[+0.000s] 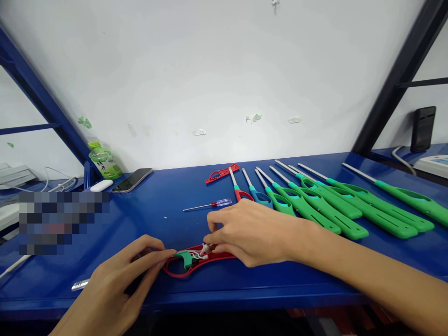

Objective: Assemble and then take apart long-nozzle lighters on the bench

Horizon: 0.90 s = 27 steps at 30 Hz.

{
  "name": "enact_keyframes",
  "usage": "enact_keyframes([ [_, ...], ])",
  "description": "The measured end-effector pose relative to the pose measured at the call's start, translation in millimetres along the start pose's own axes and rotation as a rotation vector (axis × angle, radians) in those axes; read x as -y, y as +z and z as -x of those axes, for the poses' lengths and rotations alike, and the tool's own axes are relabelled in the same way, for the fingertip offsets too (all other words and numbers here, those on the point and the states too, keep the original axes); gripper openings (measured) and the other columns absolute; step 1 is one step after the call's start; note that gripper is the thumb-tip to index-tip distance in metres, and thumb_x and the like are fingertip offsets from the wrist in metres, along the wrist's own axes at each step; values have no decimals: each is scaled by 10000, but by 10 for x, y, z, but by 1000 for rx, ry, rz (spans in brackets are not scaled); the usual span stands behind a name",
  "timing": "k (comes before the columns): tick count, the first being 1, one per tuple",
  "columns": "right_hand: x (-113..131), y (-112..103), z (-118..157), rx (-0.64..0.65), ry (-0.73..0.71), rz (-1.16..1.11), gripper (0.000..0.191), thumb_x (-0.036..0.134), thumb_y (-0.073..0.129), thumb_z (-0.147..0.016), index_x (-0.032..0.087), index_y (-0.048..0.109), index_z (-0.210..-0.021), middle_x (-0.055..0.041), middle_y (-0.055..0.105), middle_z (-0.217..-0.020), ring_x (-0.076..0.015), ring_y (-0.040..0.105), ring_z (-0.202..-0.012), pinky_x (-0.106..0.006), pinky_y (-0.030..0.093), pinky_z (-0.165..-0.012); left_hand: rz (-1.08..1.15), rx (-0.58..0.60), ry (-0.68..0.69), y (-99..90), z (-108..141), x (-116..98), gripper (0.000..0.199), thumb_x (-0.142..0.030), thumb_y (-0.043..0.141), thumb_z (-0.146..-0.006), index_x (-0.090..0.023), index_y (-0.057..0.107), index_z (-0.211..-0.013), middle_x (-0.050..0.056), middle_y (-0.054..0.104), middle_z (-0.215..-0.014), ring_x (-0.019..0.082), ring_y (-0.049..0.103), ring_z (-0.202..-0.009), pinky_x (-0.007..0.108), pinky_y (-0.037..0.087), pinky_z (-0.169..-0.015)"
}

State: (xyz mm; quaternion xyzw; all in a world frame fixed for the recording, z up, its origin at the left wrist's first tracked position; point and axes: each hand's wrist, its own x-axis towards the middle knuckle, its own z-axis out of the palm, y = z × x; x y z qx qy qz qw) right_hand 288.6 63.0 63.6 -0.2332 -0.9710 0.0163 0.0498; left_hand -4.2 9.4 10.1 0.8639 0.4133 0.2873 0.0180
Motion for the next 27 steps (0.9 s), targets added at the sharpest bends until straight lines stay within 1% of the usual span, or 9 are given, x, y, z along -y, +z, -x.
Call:
enact_keyframes([
  [3, 10, -6, -7, 6, -2, 22, 258, 255, 580, -1059, 258, 754, -1250, -18, 674, -1026, -147, 617, -740, -325, 367, -591, 25, 5, -3, -1, 1, -6, 323, -158, 451, -1073, -279, 720, -1205, 29, 681, -1061, 123, 722, -797, 214, 575, -706],
  [7, 28, -7, -20, 21, -6, 41, 269, 262, 554, -1069, 248, 748, -1256, -30, 677, -1028, -160, 627, -758, -330, 366, -588, 61, 19, -7, 4, -3, -1, 351, -146, 446, -1069, -302, 700, -1253, 18, 689, -1092, 122, 727, -836, 205, 570, -720],
  [12, 54, 7, -10, 8, -17, 59, 287, 301, 523, -1079, 233, 745, -1247, -43, 680, -1058, -174, 625, -772, -345, 371, -594, 64, 26, -18, 31, -13, 3, 343, -131, 447, -1066, -314, 691, -1222, 1, 699, -1093, 128, 730, -884, 220, 570, -765],
  [16, 74, -1, 6, 30, -23, 102, 268, 260, 549, -1050, 228, 735, -1240, -44, 663, -1054, -170, 603, -733, -346, 354, -572, 46, 42, -11, 36, -8, -6, 341, -126, 433, -1066, -315, 667, -1228, 3, 702, -1115, 145, 733, -925, 247, 577, -801],
  [19, 89, -12, 4, 40, -23, 122, 265, 221, 576, -1022, 224, 737, -1233, -41, 664, -1045, -159, 582, -684, -350, 342, -552, 31, 58, -1, 24, -18, -21, 337, -124, 410, -1064, -300, 648, -1223, 20, 699, -1114, 159, 730, -923, 260, 582, -793],
  [24, 91, -2, 1, 41, -14, 125, 262, 221, 587, -1027, 223, 737, -1242, -32, 668, -1022, -153, 561, -657, -353, 318, -539, -35, 88, 37, 29, -35, -21, 351, -87, 359, -1044, -270, 612, -1205, 41, 689, -1090, 174, 719, -887, 286, 592, -778],
  [27, 75, 3, 19, 42, -2, 91, 257, 281, 562, -1064, 246, 736, -1251, -26, 661, -999, -159, 553, -670, -342, 306, -557, -178, 100, 82, 54, -23, -14, 448, -24, 341, -970, -255, 579, -1271, 67, 695, -1143, 210, 728, -903, 334, 609, -768],
])
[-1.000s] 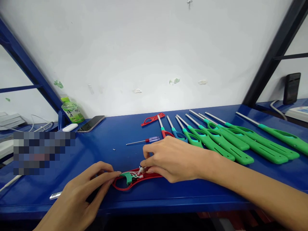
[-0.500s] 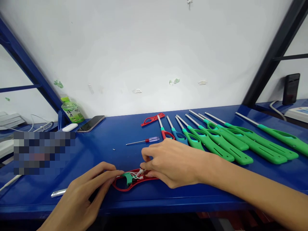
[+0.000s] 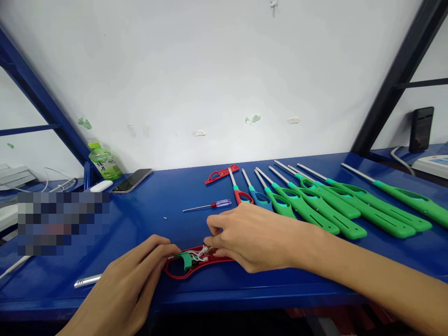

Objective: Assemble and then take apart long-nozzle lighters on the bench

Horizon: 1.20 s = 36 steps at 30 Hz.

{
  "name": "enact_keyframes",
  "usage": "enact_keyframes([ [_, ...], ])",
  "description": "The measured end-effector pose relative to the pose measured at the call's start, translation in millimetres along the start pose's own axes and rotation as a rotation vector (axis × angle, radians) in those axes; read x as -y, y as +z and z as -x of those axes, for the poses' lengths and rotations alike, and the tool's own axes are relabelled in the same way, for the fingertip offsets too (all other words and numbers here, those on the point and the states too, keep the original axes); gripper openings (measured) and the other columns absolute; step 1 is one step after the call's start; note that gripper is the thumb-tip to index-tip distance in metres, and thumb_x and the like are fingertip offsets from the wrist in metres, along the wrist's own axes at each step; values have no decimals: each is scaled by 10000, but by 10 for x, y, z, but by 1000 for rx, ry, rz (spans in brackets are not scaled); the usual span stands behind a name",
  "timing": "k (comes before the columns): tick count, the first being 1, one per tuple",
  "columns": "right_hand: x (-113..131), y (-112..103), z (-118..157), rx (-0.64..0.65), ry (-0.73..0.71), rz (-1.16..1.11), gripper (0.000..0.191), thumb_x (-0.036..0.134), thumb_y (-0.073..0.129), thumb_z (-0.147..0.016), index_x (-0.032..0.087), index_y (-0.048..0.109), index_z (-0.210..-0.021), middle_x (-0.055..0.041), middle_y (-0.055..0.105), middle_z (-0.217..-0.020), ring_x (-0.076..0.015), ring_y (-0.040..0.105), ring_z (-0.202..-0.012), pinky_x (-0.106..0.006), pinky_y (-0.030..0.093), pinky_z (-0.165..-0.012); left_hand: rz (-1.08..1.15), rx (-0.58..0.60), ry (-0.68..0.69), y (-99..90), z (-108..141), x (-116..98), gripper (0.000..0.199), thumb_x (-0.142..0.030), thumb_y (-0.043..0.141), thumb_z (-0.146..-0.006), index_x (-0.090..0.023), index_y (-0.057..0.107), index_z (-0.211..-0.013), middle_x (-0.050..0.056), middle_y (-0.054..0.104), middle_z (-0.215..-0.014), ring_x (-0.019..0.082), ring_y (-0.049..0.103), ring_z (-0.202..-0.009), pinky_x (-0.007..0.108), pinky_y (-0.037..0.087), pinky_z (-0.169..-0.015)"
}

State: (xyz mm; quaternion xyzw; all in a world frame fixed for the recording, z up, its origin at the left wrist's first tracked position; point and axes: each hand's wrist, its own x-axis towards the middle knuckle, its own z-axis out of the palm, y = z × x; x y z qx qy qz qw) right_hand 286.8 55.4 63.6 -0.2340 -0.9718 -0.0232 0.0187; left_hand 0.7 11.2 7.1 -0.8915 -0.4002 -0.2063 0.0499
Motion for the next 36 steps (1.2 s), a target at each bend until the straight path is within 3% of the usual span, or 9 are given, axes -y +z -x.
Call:
enact_keyframes([
  [6, -26, -31, -4, 18, 34, -76, 283, 278, 520, -1091, 268, 740, -1268, -6, 628, -889, -162, 523, -652, -329, 317, -583, -160, 9, 84, 6, 2, -57, 489, -30, 358, -912, -207, 529, -1334, 115, 699, -1185, 271, 737, -899, 426, 634, -745],
  [12, -16, -35, -6, 9, 36, -100, 275, 273, 524, -1087, 268, 752, -1240, -7, 643, -873, -159, 527, -643, -319, 309, -585, 36, -38, 18, 12, -32, -134, 151, -280, 528, -1069, -248, 545, -1215, 56, 666, -1084, 244, 682, -898, 384, 602, -772],
  [17, -9, -54, -3, 18, 43, -105, 272, 274, 527, -1087, 260, 756, -1234, -10, 649, -872, -160, 538, -651, -315, 307, -586, 144, -32, -41, 43, -37, -153, 273, -306, 545, -1083, -280, 520, -1353, 53, 626, -1154, 234, 641, -1032, 396, 583, -945],
  [20, -8, -61, -9, 28, 48, -116, 279, 278, 528, -1089, 259, 754, -1251, -10, 652, -876, -161, 541, -652, -320, 315, -589, 167, 1, -32, 39, -36, -153, 235, -267, 515, -1088, -293, 551, -1319, 55, 596, -1167, 227, 621, -1020, 445, 568, -1003],
  [24, -15, -56, -8, 28, 51, -142, 293, 283, 524, -1092, 262, 755, -1270, -11, 656, -865, -162, 546, -653, -316, 342, -607, 204, 33, -27, 34, -20, -153, 232, -257, 476, -1099, -293, 545, -1318, 74, 552, -1240, 218, 619, -1033, 389, 600, -914],
  [30, -29, -52, -2, 26, 50, -151, 308, 296, 506, -1099, 271, 749, -1287, -10, 655, -843, -169, 564, -662, -317, 349, -610, 206, 42, -36, 52, -12, -154, 246, -258, 466, -1100, -277, 531, -1336, 88, 545, -1263, 231, 617, -1083, 412, 581, -973],
  [36, -21, -48, -21, 31, 56, -164, 287, 290, 521, -1092, 268, 762, -1246, -12, 669, -852, -168, 574, -667, -314, 354, -606, 39, 83, 23, 78, -45, -163, 464, -170, 422, -1054, -341, 493, -1479, 79, 546, -1097, 228, 579, -834, 385, 559, -715],
])
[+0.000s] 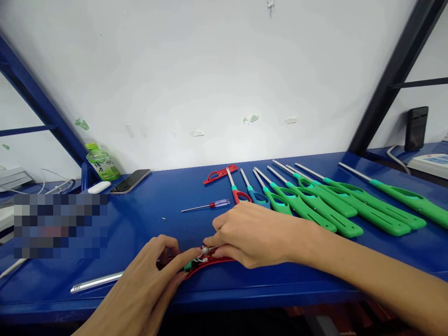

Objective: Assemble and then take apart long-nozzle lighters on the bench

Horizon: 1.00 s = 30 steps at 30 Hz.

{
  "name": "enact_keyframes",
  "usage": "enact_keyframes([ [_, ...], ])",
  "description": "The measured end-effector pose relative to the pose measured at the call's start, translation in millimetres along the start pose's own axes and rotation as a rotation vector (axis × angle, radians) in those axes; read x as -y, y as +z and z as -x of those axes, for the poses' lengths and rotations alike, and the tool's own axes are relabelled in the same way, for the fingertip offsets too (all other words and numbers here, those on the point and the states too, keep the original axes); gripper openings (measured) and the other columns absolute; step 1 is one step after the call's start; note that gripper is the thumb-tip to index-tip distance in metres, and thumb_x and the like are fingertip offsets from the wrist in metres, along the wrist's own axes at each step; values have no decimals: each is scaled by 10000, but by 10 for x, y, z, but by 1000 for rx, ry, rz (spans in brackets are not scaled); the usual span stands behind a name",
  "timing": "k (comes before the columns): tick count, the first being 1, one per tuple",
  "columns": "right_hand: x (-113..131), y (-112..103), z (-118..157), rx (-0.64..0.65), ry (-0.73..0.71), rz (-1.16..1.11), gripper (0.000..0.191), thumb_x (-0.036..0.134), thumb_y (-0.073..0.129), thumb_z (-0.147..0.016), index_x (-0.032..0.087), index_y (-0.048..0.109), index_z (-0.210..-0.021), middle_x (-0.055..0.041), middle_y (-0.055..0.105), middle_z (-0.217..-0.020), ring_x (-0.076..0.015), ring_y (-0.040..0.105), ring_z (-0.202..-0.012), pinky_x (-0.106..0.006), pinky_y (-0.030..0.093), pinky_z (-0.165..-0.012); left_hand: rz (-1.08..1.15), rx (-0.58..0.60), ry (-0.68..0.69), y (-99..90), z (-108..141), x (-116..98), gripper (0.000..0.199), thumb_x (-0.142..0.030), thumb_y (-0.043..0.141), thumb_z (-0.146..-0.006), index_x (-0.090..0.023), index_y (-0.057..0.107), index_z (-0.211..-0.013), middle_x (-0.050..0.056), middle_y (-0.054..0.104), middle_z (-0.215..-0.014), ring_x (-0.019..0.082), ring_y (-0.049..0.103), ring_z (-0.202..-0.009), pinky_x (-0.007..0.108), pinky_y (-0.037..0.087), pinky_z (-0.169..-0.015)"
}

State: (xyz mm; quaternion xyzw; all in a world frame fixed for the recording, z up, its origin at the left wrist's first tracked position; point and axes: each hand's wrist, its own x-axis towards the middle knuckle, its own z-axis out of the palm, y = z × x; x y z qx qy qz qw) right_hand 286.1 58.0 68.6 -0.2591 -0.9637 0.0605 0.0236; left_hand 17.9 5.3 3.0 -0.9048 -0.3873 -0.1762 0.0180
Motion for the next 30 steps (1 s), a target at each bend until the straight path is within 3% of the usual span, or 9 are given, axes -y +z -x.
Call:
enact_keyframes([
  [11, 17, -20, 0, 8, 10, -30, 261, 283, 519, -1090, 265, 762, -1185, -12, 700, -843, -178, 627, -697, -309, 372, -623, -34, 31, 52, 17, -18, 38, 559, -61, 426, -963, -303, 515, -1459, 93, 512, -1107, 235, 541, -873, 385, 526, -732],
  [16, 34, -7, 5, -3, 79, -57, 226, 284, 597, -1052, 250, 630, -1273, 5, 728, -835, -212, 671, -731, -320, 362, -630, -16, 40, 43, 12, -12, 35, 512, -83, 407, -996, -305, 528, -1440, 93, 520, -1112, 237, 534, -875, 392, 530, -736],
  [21, 47, -44, 34, -24, 92, -114, 111, 340, 556, -1063, 250, 574, -1126, 5, 710, -837, -215, 643, -719, -322, 368, -651, 8, 62, 24, -35, 5, 25, 468, -121, 362, -1052, -306, 541, -1443, 94, 519, -1122, 219, 537, -865, 368, 535, -747],
  [27, -83, -42, -2, -129, 180, -73, 282, 417, 319, -1144, 246, 518, -1042, 13, 668, -804, -202, 578, -661, -336, 363, -666, 12, 48, -1, -104, -28, 47, 391, -212, 353, -1109, -323, 557, -1424, 85, 519, -1153, 206, 545, -869, 371, 547, -774],
  [30, -188, 17, -45, -156, 232, 10, 339, 435, 295, -1147, 238, 523, -991, -9, 670, -843, -213, 592, -685, -342, 354, -661, 40, 61, -4, -124, -44, 69, 378, -212, 341, -1111, -310, 577, -1389, 77, 518, -1129, 199, 545, -848, 356, 544, -742],
])
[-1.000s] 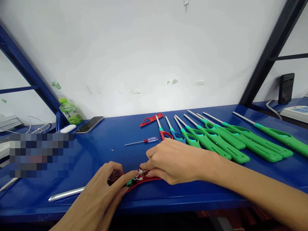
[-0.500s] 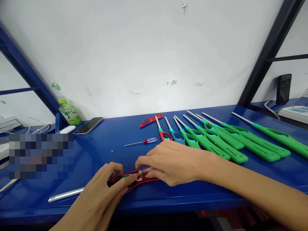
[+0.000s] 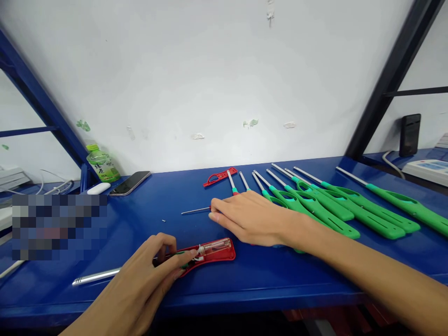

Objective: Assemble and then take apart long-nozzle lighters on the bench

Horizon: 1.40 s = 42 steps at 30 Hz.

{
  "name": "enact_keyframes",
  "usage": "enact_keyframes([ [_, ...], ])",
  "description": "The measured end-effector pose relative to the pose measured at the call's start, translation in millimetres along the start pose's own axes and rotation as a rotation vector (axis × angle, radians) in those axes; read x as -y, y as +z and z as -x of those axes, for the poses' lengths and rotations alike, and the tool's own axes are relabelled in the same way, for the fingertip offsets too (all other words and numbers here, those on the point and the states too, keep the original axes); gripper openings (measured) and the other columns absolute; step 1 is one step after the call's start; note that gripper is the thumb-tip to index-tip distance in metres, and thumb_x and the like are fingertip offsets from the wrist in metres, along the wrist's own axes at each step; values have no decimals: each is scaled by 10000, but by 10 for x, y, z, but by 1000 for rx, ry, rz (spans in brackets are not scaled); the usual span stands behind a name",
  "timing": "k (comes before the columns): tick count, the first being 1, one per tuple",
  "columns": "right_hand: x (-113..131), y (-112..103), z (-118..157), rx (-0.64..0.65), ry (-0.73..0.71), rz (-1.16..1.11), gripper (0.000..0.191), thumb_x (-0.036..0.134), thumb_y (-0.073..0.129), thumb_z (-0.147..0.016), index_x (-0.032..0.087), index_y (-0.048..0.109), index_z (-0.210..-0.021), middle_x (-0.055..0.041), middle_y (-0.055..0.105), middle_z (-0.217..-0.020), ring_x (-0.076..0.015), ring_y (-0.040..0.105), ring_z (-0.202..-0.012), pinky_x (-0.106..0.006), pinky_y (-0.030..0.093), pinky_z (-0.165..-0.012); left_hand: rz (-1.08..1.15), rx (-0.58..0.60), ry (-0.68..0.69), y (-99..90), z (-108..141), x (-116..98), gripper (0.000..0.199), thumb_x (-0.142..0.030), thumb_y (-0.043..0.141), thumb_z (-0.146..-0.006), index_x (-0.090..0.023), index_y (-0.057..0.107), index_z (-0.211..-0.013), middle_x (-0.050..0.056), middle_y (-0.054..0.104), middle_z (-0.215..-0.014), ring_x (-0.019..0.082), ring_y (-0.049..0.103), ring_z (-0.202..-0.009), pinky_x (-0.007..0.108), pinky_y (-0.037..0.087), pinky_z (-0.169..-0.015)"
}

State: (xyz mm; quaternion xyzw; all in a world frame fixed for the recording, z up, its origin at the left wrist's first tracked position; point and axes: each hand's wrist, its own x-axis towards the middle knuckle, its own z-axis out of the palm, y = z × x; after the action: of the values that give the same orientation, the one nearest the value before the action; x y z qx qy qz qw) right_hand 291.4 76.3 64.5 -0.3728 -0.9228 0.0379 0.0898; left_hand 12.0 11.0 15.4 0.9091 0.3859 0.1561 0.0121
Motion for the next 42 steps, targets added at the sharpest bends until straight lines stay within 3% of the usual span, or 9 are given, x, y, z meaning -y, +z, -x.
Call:
enact_keyframes([
  [8, -126, 86, -72, -68, 37, 32, 336, 368, 293, -1152, 218, 578, -1053, -31, 684, -878, -224, 648, -764, -341, 412, -713, 44, 12, -8, -27, -14, 5, 372, -233, 325, -1121, -321, 565, -1392, 72, 519, -1123, 212, 570, -871, 392, 564, -765],
  [15, -143, 131, -68, -132, 20, 63, 300, 310, 340, -1143, 216, 622, -1182, -54, 736, -1065, -212, 703, -916, -346, 502, -815, 52, -19, 15, -21, -6, 82, 350, -229, 363, -1120, -329, 573, -1383, 58, 525, -1127, 194, 599, -870, 352, 559, -761],
  [20, -176, 50, -147, -208, 54, 209, 322, 334, 454, -1113, 202, 614, -1359, -143, 665, -1370, -316, 647, -1208, -540, 462, -1053, 41, -49, 20, 4, 0, 96, 352, -225, 376, -1115, -336, 585, -1377, 56, 531, -1116, 195, 599, -858, 348, 565, -744],
  [23, -364, -39, -405, -136, 45, 322, 388, 210, 523, -1065, 143, 576, -1443, -192, 626, -1429, -354, 599, -1307, -576, 460, -1085, 43, -60, 21, -9, -2, 76, 358, -220, 383, -1112, -338, 588, -1381, 57, 535, -1114, 194, 606, -865, 345, 572, -748],
  [26, -606, -76, -773, -3, 33, 417, 385, 301, 677, -1017, 174, 622, -1377, -131, 636, -1411, -312, 629, -1268, -569, 503, -1078, 54, -66, 21, -16, 2, 71, 374, -221, 385, -1115, -347, 571, -1413, 59, 534, -1121, 189, 618, -886, 330, 575, -757],
  [32, -803, 23, -1222, 171, 13, 455, 365, 372, 686, -1023, 183, 642, -1331, -106, 667, -1333, -259, 695, -1111, -478, 604, -931, 67, -45, 12, 3, 9, 89, 378, -248, 379, -1124, -349, 563, -1438, 67, 541, -1137, 193, 618, -911, 335, 578, -786],
  [37, -816, 3, -1287, 116, -59, 372, 363, 372, 685, -1024, 183, 643, -1331, -106, 667, -1332, -259, 695, -1113, -479, 604, -932, 57, -28, 2, 12, 0, 93, 404, -224, 350, -1118, -328, 579, -1435, 79, 547, -1119, 213, 606, -890, 390, 592, -780],
  [42, -739, -280, -1280, -87, -115, 165, 333, 382, 664, -1037, 177, 651, -1299, -93, 693, -1263, -239, 707, -1054, -458, 607, -905, 42, -25, 7, 7, 11, 89, 427, -219, 338, -1119, -335, 565, -1461, 80, 548, -1118, 217, 600, -889, 409, 601, -792],
])
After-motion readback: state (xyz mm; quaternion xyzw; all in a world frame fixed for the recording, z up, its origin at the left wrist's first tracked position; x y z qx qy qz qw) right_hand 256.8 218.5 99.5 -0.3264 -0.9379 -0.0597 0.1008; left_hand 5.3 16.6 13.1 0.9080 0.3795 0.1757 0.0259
